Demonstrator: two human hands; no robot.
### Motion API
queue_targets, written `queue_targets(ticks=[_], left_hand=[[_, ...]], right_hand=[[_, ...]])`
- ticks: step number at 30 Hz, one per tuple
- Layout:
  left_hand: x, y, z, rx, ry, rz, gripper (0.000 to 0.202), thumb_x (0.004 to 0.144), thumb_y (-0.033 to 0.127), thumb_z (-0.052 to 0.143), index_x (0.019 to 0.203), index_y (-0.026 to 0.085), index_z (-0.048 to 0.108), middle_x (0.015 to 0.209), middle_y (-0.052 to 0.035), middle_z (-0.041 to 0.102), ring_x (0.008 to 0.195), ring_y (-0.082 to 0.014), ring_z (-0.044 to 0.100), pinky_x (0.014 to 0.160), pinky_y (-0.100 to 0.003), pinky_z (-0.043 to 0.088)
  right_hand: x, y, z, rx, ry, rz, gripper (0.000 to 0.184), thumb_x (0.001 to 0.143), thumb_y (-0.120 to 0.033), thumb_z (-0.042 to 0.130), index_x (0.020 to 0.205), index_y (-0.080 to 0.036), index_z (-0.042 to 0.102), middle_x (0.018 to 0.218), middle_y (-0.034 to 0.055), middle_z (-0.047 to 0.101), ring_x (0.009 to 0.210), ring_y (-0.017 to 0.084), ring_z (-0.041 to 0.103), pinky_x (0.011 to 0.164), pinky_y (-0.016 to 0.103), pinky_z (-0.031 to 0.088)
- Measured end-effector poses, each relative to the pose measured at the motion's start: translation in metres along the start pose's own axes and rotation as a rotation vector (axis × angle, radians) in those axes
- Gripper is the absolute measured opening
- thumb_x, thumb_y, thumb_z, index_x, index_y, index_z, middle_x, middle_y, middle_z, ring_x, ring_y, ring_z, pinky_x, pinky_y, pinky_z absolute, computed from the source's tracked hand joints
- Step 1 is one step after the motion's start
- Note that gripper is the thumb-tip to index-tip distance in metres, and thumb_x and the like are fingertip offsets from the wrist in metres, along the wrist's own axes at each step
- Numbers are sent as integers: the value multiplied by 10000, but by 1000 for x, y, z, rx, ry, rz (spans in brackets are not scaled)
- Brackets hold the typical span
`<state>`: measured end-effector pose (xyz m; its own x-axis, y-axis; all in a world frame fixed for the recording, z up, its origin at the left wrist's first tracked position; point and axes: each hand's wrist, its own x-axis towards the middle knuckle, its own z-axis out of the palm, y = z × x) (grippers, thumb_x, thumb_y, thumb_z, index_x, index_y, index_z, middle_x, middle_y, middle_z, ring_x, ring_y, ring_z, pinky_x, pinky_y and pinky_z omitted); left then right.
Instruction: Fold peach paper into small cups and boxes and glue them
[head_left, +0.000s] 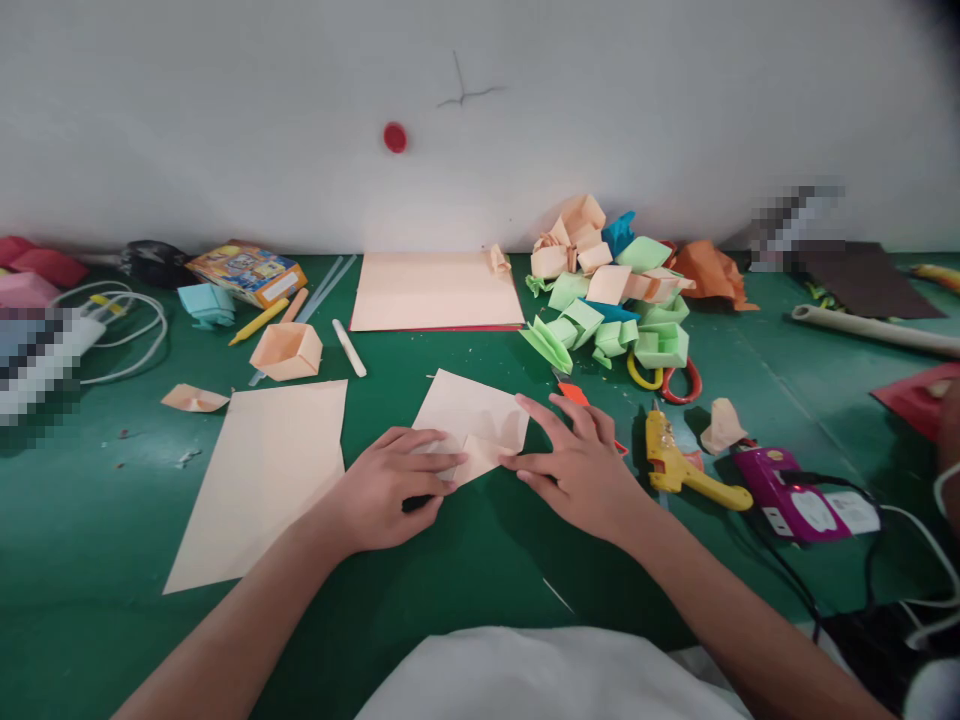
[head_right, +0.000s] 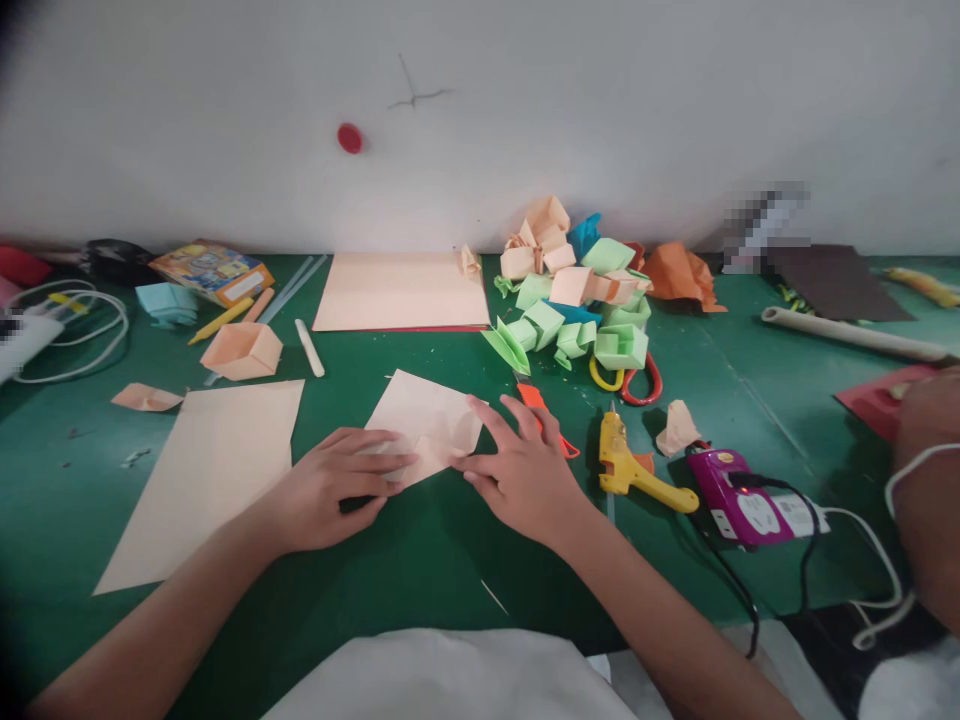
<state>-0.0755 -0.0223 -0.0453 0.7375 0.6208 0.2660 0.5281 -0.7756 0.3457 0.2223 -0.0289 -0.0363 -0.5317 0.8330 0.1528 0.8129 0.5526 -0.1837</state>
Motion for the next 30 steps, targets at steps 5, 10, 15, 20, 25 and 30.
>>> queue_targets(ticks=[5,10,15,20,25,30], left_hand=[[1,2,0,-23,24,1,259,900,171,568,1016,282,772,1259,5,741,1300,-273,597,1031,-456,478],[3,10,-1,19,14,-14,199,907,203,585,1035,245,732,1310,-17,715,1310,-289,586,1067,-488,454],[4,10,-2,80,-5,5,171,937,212,570,1038,243,705,1274,-12,731,1252,-279,614,1060,-486,442],[0,0,-4,100,14,16,323,913,73,497,1092,246,703,1186,-23,754,1209,-244,621,1059,-448,439],[0,-3,-6,140,28,-6,330,919,52,453,1012,224,718,1103,-37,755,1119,-237,646,1005,-430,469],[2,4,-1,210,73,-30,315,921,89,505,1075,240,734,1153,-37,757,1156,-263,654,1061,-475,445]], right_hand=[[-5,13,-5,-13,7,-7,275,966,-295,612,1124,-456,768,1637,-18,322,1426,459,288,1028,711,339],[-6,24,-1,-43,-10,-64,359,953,-235,584,1272,-365,685,1627,56,334,1405,421,328,1033,665,370],[5,35,0,-54,21,-67,477,926,-191,574,1386,-318,587,1586,71,411,1384,383,353,1050,615,385],[18,42,-3,-32,12,-197,481,909,-164,586,1367,-305,621,1571,75,439,1368,370,365,1070,598,376],[20,43,3,23,-5,-301,381,936,-147,572,1191,-375,740,1486,28,542,1320,349,399,1059,583,377],[17,35,5,96,-31,-363,353,918,-143,603,1107,-389,772,1466,0,569,1314,339,390,1022,541,393]])
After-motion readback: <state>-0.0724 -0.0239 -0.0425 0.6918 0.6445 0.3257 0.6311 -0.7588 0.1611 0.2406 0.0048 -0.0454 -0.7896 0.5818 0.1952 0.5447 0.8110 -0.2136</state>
